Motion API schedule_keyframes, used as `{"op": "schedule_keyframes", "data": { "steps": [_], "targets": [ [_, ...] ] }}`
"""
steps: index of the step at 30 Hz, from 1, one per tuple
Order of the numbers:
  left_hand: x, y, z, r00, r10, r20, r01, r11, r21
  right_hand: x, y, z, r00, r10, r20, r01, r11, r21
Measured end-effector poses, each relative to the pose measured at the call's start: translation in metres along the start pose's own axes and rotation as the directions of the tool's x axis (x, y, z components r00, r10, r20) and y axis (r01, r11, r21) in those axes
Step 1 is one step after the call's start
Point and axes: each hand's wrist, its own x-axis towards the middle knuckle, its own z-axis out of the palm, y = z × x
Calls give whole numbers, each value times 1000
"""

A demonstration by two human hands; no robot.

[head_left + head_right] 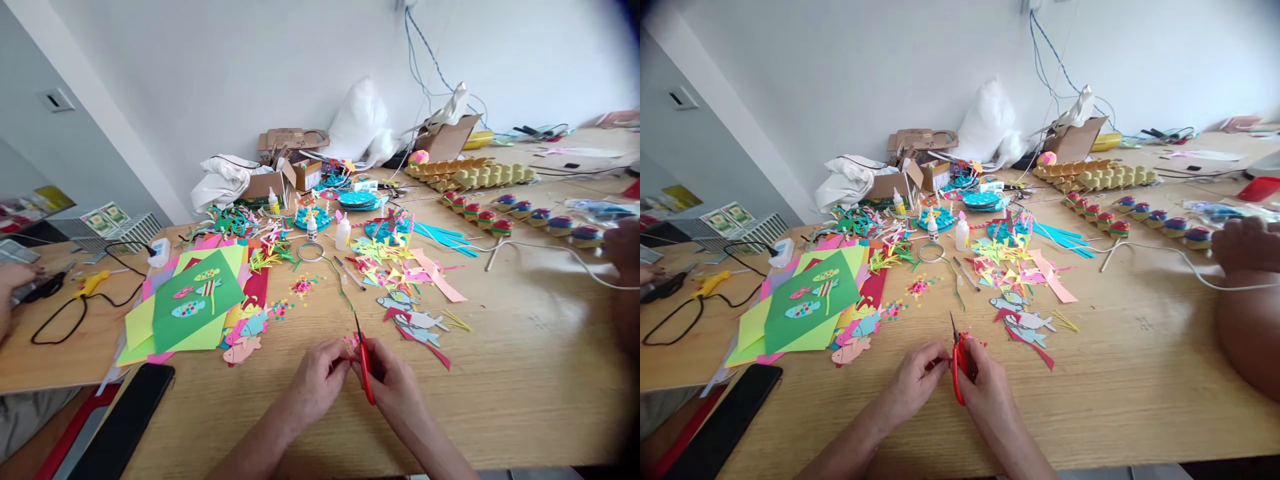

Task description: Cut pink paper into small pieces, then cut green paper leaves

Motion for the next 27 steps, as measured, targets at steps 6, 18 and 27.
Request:
{"op": "schedule_keyframes", "data": {
  "steps": [6,18,27],
  "targets": [
    [-1,-2,1,1000,14,11,-14,1000,21,-1,-2,-3,999,8,-34,-6,999,40],
    [-1,-1,1,1000,4,30,-4,1000,14,-2,-2,-5,1000,19,-21,-18,998,61],
    [1,3,-1,997,-72,24,76,964,-254,-3,-12,-6,998,46,34,-50,994,95]
  ]
}}
